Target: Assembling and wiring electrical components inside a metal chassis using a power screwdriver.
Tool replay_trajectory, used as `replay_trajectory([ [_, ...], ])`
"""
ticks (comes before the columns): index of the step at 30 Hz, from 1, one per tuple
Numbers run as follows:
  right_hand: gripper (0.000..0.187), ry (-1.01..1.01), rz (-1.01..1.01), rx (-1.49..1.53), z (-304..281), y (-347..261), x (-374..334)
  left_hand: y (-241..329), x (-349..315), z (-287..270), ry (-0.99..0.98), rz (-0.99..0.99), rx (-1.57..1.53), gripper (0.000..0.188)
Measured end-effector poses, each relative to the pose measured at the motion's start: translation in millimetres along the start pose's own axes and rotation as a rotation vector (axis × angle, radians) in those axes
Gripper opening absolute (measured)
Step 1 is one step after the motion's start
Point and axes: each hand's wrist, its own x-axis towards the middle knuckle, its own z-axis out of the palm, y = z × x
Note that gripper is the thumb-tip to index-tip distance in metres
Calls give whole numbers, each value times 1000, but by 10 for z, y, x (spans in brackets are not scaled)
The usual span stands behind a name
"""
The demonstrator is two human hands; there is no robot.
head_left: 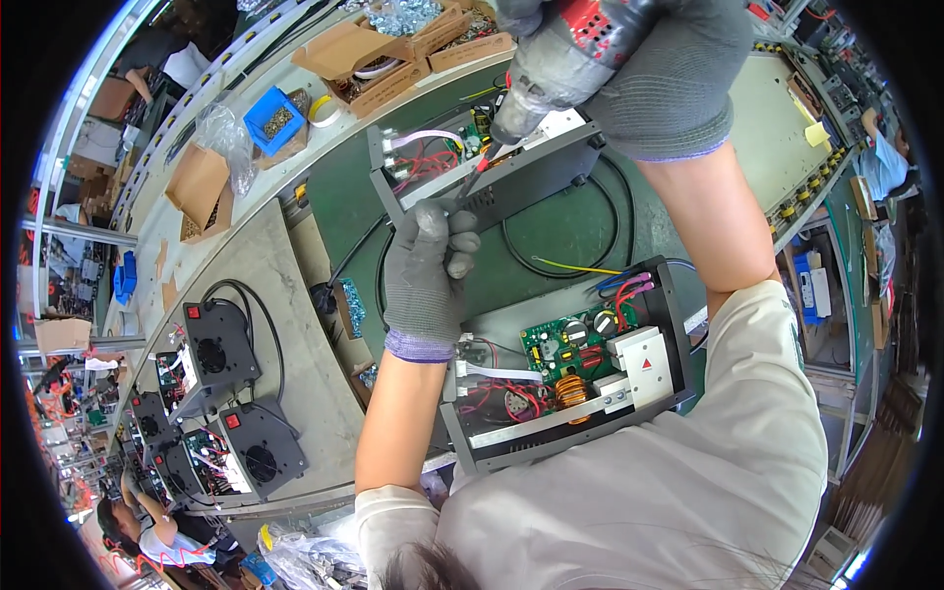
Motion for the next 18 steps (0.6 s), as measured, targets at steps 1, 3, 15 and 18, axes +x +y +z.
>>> replay_trajectory([
  [1,22,-7,33,-26,-3,7,-10,7,-12,17,-20,27,70,40],
  [3,22,10,31,109,5,53,-33,-1,-5,1,-47,33,125,40],
  [15,18,130,81,143,-96,68,-34,5,-153,70,-9,150,350,46],
  [18,16,13,67,294,-251,98,19,25,-165,92,-30,144,306,53],
])
